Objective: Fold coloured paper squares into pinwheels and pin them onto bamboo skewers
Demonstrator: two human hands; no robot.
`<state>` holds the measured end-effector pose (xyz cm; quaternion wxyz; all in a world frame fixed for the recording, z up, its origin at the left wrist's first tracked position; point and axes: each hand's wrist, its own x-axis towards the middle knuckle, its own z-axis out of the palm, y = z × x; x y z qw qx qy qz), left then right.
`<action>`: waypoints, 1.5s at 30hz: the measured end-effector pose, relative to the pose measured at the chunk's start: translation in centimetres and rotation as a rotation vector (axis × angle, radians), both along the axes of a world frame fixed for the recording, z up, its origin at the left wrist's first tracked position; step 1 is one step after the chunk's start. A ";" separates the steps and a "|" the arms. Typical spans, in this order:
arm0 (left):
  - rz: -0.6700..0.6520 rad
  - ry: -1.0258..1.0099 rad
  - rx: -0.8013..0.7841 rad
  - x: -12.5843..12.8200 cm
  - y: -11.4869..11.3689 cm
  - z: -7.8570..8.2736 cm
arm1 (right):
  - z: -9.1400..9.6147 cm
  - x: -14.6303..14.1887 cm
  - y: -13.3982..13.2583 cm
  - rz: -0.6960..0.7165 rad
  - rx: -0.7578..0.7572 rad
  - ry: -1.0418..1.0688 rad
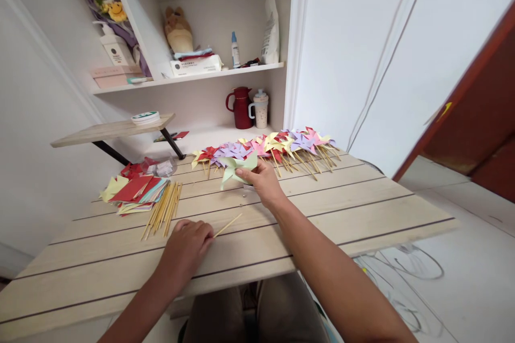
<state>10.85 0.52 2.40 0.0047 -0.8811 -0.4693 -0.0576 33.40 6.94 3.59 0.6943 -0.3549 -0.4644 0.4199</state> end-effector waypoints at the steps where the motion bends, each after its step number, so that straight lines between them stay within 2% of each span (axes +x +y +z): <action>1: 0.014 0.011 0.005 -0.1 0.0 0.2 | 0.0 0.0 0.0 0.005 -0.001 0.002; 7: 0.045 0.053 0.026 0.8 0.1 0.6 | 0.2 -0.1 -0.1 0.013 -0.010 0.017; 13: -0.037 0.221 0.063 2.7 -0.1 1.1 | 0.2 0.0 -0.1 -0.002 -0.007 0.011; 18: -0.018 0.276 0.148 3.1 0.0 0.4 | 0.2 -0.2 -0.1 0.019 0.007 0.030; 30: 0.183 -0.090 0.315 1.4 1.4 -2.8 | -0.1 -1.1 -0.1 0.200 -0.054 0.230; 34: 0.281 -0.169 0.300 0.9 1.7 -3.0 | -0.1 -1.2 -0.1 0.254 -0.071 0.336; 38: 0.355 -0.278 0.261 0.6 1.7 -2.9 | -0.3 -1.5 -0.2 0.315 -0.162 0.426; 45: 0.314 -0.394 0.305 0.7 1.7 -3.2 | -1.5 -3.8 -0.6 0.552 -0.258 0.466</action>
